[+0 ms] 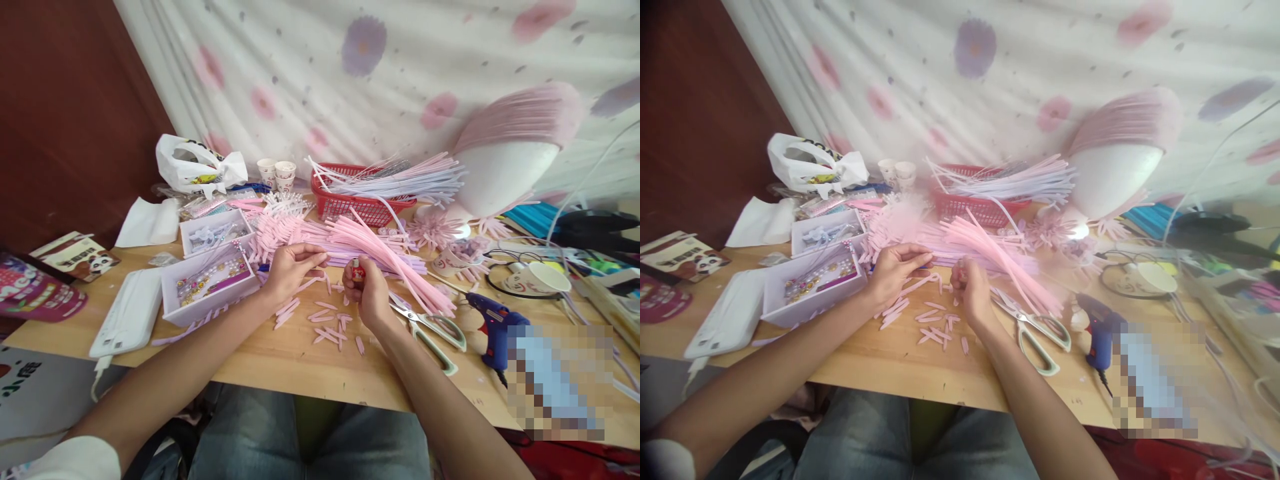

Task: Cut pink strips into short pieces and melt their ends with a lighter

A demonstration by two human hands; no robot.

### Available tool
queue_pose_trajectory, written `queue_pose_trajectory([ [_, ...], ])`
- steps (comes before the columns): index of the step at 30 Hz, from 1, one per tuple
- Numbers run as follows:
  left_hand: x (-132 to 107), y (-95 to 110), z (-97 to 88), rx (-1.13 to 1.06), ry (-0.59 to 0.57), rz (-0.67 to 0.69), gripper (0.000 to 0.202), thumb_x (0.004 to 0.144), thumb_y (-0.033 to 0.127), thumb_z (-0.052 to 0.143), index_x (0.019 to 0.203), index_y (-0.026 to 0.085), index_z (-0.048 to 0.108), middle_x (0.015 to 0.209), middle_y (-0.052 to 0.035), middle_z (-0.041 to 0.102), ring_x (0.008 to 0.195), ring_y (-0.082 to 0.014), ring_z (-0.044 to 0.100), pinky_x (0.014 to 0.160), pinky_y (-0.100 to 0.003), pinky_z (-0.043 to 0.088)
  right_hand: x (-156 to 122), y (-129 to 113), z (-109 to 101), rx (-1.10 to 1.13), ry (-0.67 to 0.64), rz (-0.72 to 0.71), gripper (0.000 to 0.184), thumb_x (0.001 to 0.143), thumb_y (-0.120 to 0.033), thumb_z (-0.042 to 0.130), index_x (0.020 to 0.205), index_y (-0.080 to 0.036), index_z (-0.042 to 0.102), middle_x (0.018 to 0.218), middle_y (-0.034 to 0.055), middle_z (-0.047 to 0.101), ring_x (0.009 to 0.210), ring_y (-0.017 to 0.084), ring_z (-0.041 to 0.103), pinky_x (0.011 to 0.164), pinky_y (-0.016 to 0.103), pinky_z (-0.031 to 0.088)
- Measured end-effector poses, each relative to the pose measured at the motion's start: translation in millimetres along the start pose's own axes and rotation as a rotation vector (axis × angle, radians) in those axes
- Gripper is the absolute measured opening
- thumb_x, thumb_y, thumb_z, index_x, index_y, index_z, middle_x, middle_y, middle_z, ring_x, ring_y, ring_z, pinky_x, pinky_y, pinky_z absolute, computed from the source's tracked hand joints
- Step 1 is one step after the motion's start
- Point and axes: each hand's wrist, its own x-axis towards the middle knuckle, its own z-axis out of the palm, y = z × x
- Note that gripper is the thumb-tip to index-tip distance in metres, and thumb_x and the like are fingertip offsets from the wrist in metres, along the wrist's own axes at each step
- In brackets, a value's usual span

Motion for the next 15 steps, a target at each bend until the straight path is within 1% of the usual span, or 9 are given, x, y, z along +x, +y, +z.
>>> queue_pose_trajectory([
  [2, 0.2, -1.0, 0.4, 0.009, 0.007, 0.031, 0.037, 0.059, 0.040, 0.091, 0.082, 0.016, 0.076, 0.083, -0.0047, 0.077, 0.076, -0.0165, 0.072, 0.070, -0.029, 0.061, -1.8, -0.3, 0.5, 0.017, -0.046, 0.033, 0.044, 0.084, -0.058, 0.048, 0.061, -0.021, 0.045, 0.054, -0.0045, 0.033, 0.045, 0.008, 0.019, 0.042, 0.023, 0.012],
  [5, 0.7, -3.5, 1.2, 0.008, 0.009, 0.079, 0.037, 0.058, 0.041, 0.092, 0.081, 0.015, 0.077, 0.083, -0.0045, 0.077, 0.076, -0.0164, 0.072, 0.075, -0.031, 0.062, -3.7, -1.8, 1.9, 0.033, -0.075, 0.054, 0.041, 0.082, -0.058, 0.046, 0.059, -0.023, 0.044, 0.052, -0.0044, 0.031, 0.046, 0.010, 0.016, 0.041, 0.024, 0.011],
  [10, -0.5, -4.3, 3.3, 0.008, 0.014, 0.135, 0.035, 0.056, 0.039, 0.093, 0.077, 0.016, 0.078, 0.079, -0.0033, 0.076, 0.073, -0.0148, 0.070, 0.080, -0.032, 0.061, -4.8, -4.4, 2.6, 0.016, -0.066, 0.082, 0.033, 0.079, -0.049, 0.047, 0.059, -0.022, 0.045, 0.051, -0.0031, 0.034, 0.045, 0.010, 0.019, 0.041, 0.024, 0.011],
  [15, -1.4, -2.2, 3.9, 0.025, 0.013, 0.144, 0.035, 0.055, 0.039, 0.093, 0.076, 0.016, 0.078, 0.079, -0.0033, 0.075, 0.074, -0.0155, 0.070, 0.082, -0.033, 0.061, -5.6, -5.3, 3.3, 0.032, -0.055, 0.090, 0.032, 0.079, -0.045, 0.046, 0.058, -0.021, 0.045, 0.051, -0.0030, 0.035, 0.044, 0.009, 0.020, 0.041, 0.024, 0.011],
])
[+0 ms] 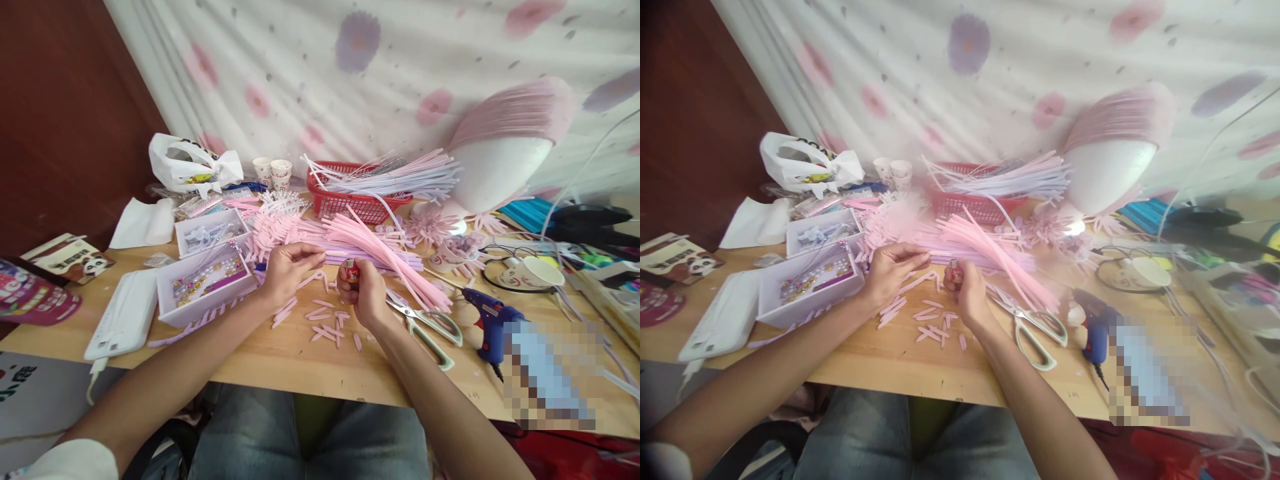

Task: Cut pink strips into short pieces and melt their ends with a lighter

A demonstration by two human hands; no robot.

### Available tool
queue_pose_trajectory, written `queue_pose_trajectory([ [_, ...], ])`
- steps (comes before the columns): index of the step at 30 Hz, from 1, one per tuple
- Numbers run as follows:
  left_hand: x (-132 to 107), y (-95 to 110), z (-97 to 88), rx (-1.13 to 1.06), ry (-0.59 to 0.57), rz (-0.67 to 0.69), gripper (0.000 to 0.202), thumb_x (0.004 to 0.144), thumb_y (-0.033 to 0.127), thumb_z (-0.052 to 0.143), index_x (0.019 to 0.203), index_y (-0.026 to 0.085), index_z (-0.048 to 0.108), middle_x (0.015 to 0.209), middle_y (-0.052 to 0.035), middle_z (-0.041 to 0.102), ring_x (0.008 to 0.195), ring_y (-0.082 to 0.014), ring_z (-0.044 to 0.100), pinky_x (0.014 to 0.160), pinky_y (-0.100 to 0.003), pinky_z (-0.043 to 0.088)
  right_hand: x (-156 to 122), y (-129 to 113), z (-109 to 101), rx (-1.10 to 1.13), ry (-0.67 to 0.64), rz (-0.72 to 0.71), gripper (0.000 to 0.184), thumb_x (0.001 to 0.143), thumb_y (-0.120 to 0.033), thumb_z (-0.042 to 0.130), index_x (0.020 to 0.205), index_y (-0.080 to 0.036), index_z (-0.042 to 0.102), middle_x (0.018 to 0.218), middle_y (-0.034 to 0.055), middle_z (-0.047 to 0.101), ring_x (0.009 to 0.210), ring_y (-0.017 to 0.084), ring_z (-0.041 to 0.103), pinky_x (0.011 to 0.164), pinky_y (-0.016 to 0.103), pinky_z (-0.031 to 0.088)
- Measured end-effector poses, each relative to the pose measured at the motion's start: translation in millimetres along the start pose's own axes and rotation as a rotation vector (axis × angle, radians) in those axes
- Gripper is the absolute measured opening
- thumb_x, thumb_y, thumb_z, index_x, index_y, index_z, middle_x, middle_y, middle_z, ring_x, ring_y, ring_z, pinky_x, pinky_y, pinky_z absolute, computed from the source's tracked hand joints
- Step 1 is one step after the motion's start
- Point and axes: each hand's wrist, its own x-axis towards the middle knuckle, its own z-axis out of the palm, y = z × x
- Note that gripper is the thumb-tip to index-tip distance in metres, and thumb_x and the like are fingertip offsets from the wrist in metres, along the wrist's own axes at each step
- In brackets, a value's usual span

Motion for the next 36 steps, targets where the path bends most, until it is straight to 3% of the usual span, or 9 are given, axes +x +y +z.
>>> queue_pose_trajectory([
  [6, 1, 0, 0.1, 0.004, -0.002, -0.001, 0.033, 0.055, 0.038, 0.093, 0.075, 0.017, 0.079, 0.077, -0.0028, 0.075, 0.074, -0.0154, 0.070, 0.081, -0.033, 0.061, 0, 3, 0, 0.018, -0.002, -0.024, 0.030, 0.080, -0.046, 0.046, 0.061, -0.022, 0.045, 0.051, -0.0040, 0.033, 0.044, 0.009, 0.019, 0.042, 0.024, 0.010],
  [10, 1, 0, -0.1, 0.009, -0.002, -0.004, 0.032, 0.055, 0.038, 0.093, 0.075, 0.016, 0.079, 0.078, -0.0031, 0.075, 0.074, -0.0159, 0.070, 0.080, -0.033, 0.061, 2, 5, -2, 0.011, -0.019, -0.028, 0.049, 0.085, -0.066, 0.045, 0.064, -0.022, 0.045, 0.052, -0.0049, 0.032, 0.043, 0.009, 0.019, 0.041, 0.024, 0.011],
  [13, 1, 0, -0.8, 0.018, -0.004, -0.006, 0.032, 0.056, 0.038, 0.092, 0.076, 0.016, 0.079, 0.078, -0.0033, 0.076, 0.076, -0.0166, 0.070, 0.082, -0.034, 0.060, 3, 5, -2, 0.001, 0.018, -0.164, 0.056, 0.085, -0.077, 0.044, 0.074, -0.022, 0.052, 0.056, -0.0046, 0.037, 0.044, 0.009, 0.021, 0.041, 0.024, 0.013],
  [18, 1, -1, -1.1, 0.020, -0.012, -0.020, 0.033, 0.056, 0.039, 0.092, 0.077, 0.016, 0.078, 0.080, -0.0040, 0.076, 0.076, -0.0171, 0.071, 0.083, -0.035, 0.060, 4, 7, -4, -0.132, 0.129, -0.449, 0.037, 0.082, -0.055, 0.071, 0.080, -0.020, 0.058, 0.062, -0.0054, 0.042, 0.049, 0.008, 0.028, 0.045, 0.025, 0.024],
  [23, 0, 0, -0.4, 0.010, -0.058, -0.114, 0.038, 0.056, 0.041, 0.093, 0.079, 0.015, 0.078, 0.077, -0.0044, 0.075, 0.072, -0.0159, 0.069, 0.079, -0.034, 0.060, 6, 8, -8, -0.265, 0.214, -0.530, 0.033, 0.087, -0.050, 0.068, 0.077, -0.020, 0.059, 0.060, -0.0049, 0.044, 0.053, 0.010, 0.035, 0.050, 0.025, 0.029],
  [27, 1, 3, -1.1, 0.037, -0.071, -0.120, 0.033, 0.060, 0.039, 0.091, 0.077, 0.015, 0.076, 0.075, -0.0035, 0.072, 0.071, -0.0142, 0.067, 0.072, -0.029, 0.061, 6, 2, -10, -0.211, 0.296, -0.550, 0.035, 0.086, -0.050, 0.066, 0.071, -0.020, 0.054, 0.057, -0.0057, 0.039, 0.052, 0.011, 0.032, 0.049, 0.025, 0.028],
  [30, 2, 7, -3.3, 0.069, -0.063, -0.067, 0.036, 0.068, 0.044, 0.085, 0.091, 0.017, 0.076, 0.080, -0.0026, 0.071, 0.074, -0.0145, 0.066, 0.066, -0.028, 0.061, 5, 1, -10, -0.226, 0.204, -0.512, 0.033, 0.085, -0.045, 0.067, 0.068, -0.020, 0.054, 0.056, -0.0056, 0.039, 0.051, 0.010, 0.032, 0.049, 0.026, 0.026],
  [33, 4, 10, -5.9, 0.138, -0.163, -0.046, 0.046, 0.071, 0.047, 0.083, 0.107, 0.020, 0.076, 0.084, -0.0031, 0.072, 0.077, -0.0159, 0.066, 0.066, -0.030, 0.062, 3, 5, -10, -0.251, 0.075, -0.449, 0.032, 0.085, -0.043, 0.067, 0.068, -0.019, 0.055, 0.058, -0.0050, 0.040, 0.052, 0.010, 0.031, 0.049, 0.026, 0.025],
  [36, 6, 11, -7.9, 0.209, -0.244, -0.063, 0.038, 0.063, 0.045, 0.088, 0.088, 0.017, 0.079, 0.080, -0.0045, 0.074, 0.073, -0.0166, 0.067, 0.067, -0.030, 0.061, 3, 8, -10, -0.263, -0.045, -0.393, 0.031, 0.084, -0.042, 0.069, 0.068, -0.019, 0.056, 0.058, -0.0048, 0.041, 0.052, 0.010, 0.030, 0.049, 0.026, 0.025],
])
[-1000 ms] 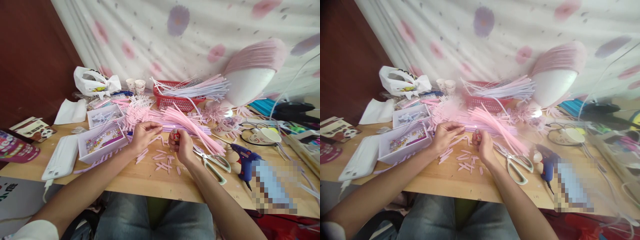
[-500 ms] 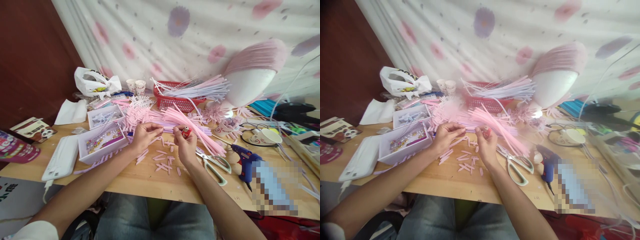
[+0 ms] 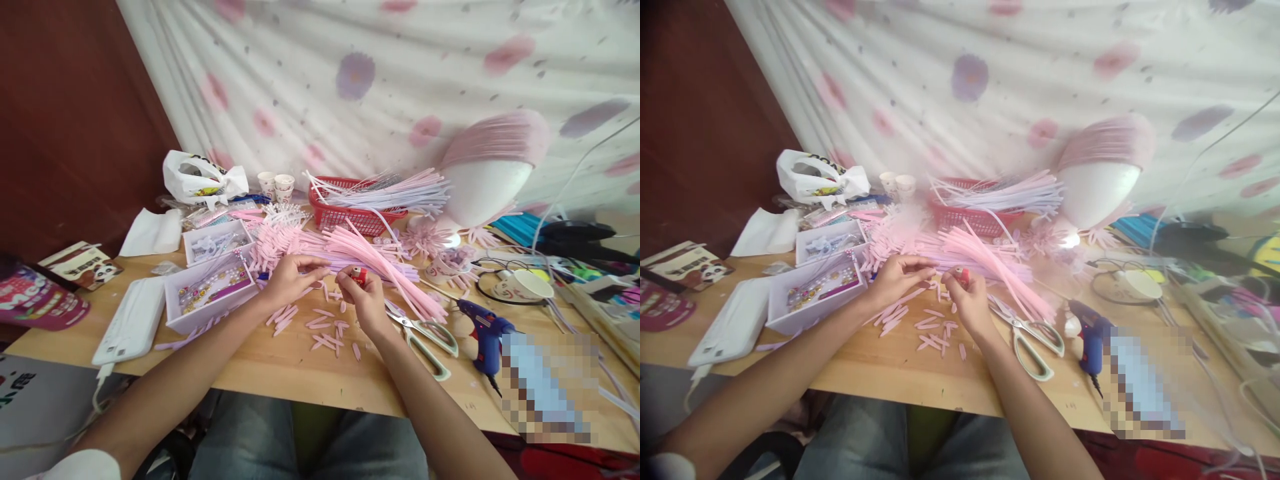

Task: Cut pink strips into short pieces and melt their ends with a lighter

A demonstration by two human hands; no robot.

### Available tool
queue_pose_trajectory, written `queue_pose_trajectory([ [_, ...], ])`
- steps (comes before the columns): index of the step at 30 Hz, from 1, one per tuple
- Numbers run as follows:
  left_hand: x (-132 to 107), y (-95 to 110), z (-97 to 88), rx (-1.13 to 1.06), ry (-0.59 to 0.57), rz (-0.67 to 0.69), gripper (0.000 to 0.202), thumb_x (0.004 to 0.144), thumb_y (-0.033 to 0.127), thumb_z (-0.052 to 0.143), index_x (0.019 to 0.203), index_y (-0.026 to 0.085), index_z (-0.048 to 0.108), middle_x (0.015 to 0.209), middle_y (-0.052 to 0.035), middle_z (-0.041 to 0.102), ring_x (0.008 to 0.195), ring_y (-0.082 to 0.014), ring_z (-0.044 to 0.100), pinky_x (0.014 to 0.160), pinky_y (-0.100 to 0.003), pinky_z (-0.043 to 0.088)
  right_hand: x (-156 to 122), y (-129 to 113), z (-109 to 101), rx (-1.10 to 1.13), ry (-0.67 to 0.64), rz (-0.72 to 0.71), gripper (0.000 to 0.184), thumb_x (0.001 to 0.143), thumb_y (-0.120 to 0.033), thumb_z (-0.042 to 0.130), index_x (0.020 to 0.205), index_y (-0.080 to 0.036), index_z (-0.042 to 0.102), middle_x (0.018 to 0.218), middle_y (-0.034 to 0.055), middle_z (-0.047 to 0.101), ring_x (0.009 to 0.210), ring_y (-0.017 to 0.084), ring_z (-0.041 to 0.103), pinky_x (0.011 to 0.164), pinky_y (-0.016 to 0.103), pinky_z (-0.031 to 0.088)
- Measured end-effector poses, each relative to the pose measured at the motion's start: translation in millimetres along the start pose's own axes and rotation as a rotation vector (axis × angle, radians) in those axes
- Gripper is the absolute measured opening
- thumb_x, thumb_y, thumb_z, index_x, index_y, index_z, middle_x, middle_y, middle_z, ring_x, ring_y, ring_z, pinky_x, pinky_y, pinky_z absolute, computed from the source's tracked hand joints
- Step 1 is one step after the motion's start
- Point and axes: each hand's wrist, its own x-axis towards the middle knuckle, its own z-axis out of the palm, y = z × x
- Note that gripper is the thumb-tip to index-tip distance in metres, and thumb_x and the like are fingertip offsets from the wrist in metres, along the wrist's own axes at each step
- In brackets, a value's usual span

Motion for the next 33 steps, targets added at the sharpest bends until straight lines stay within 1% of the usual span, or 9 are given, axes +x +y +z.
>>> queue_pose_trajectory([
  [2, 1, 0, -2.6, 0.028, -0.007, -0.022, 0.033, 0.062, 0.044, 0.089, 0.077, 0.017, 0.079, 0.075, -0.0046, 0.074, 0.067, -0.0162, 0.067, 0.067, -0.030, 0.060, 2, -1, -2, -0.023, -0.007, 0.006, 0.031, 0.084, -0.044, 0.068, 0.069, -0.018, 0.059, 0.059, -0.0042, 0.044, 0.051, 0.010, 0.032, 0.049, 0.026, 0.025],
  [5, 2, 3, -11.6, 0.189, -0.040, -0.001, 0.025, 0.069, 0.042, 0.082, 0.075, 0.018, 0.079, 0.072, -0.0049, 0.075, 0.064, -0.0174, 0.067, 0.065, -0.030, 0.056, 8, -7, -15, -0.195, 0.145, -0.068, 0.034, 0.086, -0.048, 0.063, 0.069, -0.018, 0.062, 0.059, -0.0027, 0.048, 0.051, 0.011, 0.035, 0.051, 0.027, 0.028],
  [11, 2, 14, -36.6, 0.924, -0.161, 0.167, 0.014, 0.080, 0.021, 0.067, 0.075, 0.023, 0.080, 0.078, -0.0055, 0.078, 0.071, -0.0214, 0.067, 0.071, -0.030, 0.045, 29, -20, -75, -0.949, 0.477, -0.187, 0.021, 0.079, -0.036, 0.063, 0.071, -0.017, 0.068, 0.062, 0.0040, 0.059, 0.060, 0.020, 0.051, 0.065, 0.034, 0.038],
  [13, 2, 14, -40.2, 1.038, -0.134, 0.223, 0.018, 0.084, 0.024, 0.064, 0.074, 0.023, 0.079, 0.080, -0.0070, 0.076, 0.074, -0.0221, 0.066, 0.070, -0.030, 0.043, 33, -21, -89, -1.176, 0.486, -0.181, 0.023, 0.078, -0.037, 0.064, 0.079, -0.016, 0.072, 0.071, 0.0097, 0.065, 0.070, 0.025, 0.057, 0.072, 0.037, 0.041],
  [17, 6, 14, -40.9, 1.034, 0.085, 0.341, 0.034, 0.095, 0.028, 0.051, 0.069, 0.019, 0.071, 0.076, -0.0072, 0.070, 0.073, -0.0195, 0.061, 0.071, -0.029, 0.041, 34, -26, -91, -1.453, 0.361, 0.050, 0.024, 0.082, -0.032, 0.062, 0.085, -0.014, 0.077, 0.079, 0.0168, 0.069, 0.081, 0.031, 0.063, 0.074, 0.038, 0.041],
  [20, 8, 15, -40.8, 0.975, 0.213, 0.341, 0.036, 0.098, 0.027, 0.045, 0.074, 0.017, 0.070, 0.072, -0.0056, 0.069, 0.069, -0.0179, 0.059, 0.069, -0.028, 0.041, 31, -34, -80, -1.531, 0.295, 0.145, 0.029, 0.090, -0.027, 0.053, 0.090, -0.013, 0.079, 0.083, 0.0180, 0.071, 0.084, 0.030, 0.065, 0.073, 0.036, 0.041],
  [23, 8, 17, -40.9, 0.951, 0.215, 0.325, 0.027, 0.095, 0.025, 0.051, 0.088, 0.016, 0.075, 0.086, -0.0067, 0.075, 0.077, -0.0186, 0.065, 0.074, -0.028, 0.044, 29, -39, -71, -1.530, 0.290, 0.124, 0.032, 0.094, -0.029, 0.050, 0.095, -0.013, 0.078, 0.087, 0.0179, 0.073, 0.085, 0.028, 0.065, 0.072, 0.033, 0.040],
  [29, -1, 17, -32.3, 1.204, -0.128, 0.097, 0.020, 0.085, 0.021, 0.061, 0.087, 0.021, 0.081, 0.088, -0.0082, 0.079, 0.082, -0.0230, 0.071, 0.076, -0.030, 0.047, 28, -31, -70, -1.420, 0.282, 0.080, 0.027, 0.092, -0.031, 0.055, 0.091, -0.016, 0.077, 0.086, 0.0152, 0.072, 0.081, 0.025, 0.064, 0.069, 0.031, 0.038],
  [33, -5, 12, -23.5, 1.333, -0.221, 0.024, 0.022, 0.085, 0.021, 0.059, 0.079, 0.018, 0.080, 0.080, -0.0117, 0.077, 0.075, -0.0253, 0.071, 0.069, -0.031, 0.046, 29, -22, -76, -1.316, 0.358, 0.001, 0.025, 0.087, -0.029, 0.055, 0.088, -0.015, 0.075, 0.084, 0.0139, 0.072, 0.078, 0.024, 0.061, 0.068, 0.031, 0.038],
])
